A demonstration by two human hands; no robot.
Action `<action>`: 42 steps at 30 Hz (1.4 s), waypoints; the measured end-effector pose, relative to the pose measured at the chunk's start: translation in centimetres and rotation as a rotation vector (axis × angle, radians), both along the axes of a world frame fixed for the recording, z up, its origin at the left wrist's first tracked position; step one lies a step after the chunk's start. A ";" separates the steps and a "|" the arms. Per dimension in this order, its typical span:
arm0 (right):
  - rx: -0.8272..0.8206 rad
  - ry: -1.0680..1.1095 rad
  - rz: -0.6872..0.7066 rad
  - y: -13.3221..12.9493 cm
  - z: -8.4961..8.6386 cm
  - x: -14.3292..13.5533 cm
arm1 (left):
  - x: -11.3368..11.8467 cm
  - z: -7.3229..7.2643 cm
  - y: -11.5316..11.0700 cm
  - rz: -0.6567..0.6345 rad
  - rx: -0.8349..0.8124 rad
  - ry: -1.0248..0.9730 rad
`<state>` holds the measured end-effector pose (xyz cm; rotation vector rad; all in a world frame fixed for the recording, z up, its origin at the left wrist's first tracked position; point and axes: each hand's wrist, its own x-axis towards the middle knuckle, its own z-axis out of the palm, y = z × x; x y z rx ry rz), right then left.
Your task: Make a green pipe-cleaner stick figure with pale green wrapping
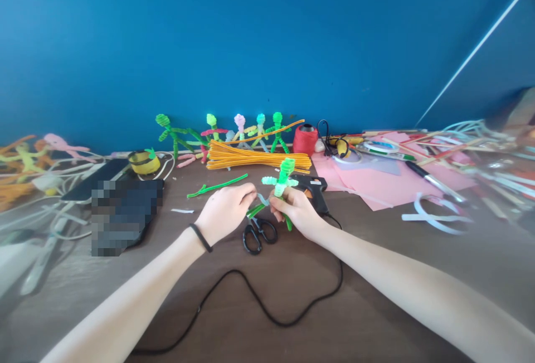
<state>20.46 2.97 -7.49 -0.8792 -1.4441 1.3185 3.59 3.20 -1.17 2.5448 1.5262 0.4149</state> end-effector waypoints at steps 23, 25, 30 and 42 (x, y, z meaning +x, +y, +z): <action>-0.135 0.393 -0.027 -0.2 1.0 -0.6 | 1.7 -2.0 -1.2 -0.057 -0.319 -0.293; -0.128 0.380 -0.052 -0.2 0.9 -0.5 | 1.9 -2.0 -1.4 -0.053 -0.359 -0.296; -0.065 0.319 -0.055 0.0 0.6 -0.4 | 2.1 -2.1 -1.5 0.031 -0.414 -0.391; 0.029 0.220 -0.034 0.0 0.5 -0.3 | 2.0 -2.2 -1.1 0.059 -0.773 -0.751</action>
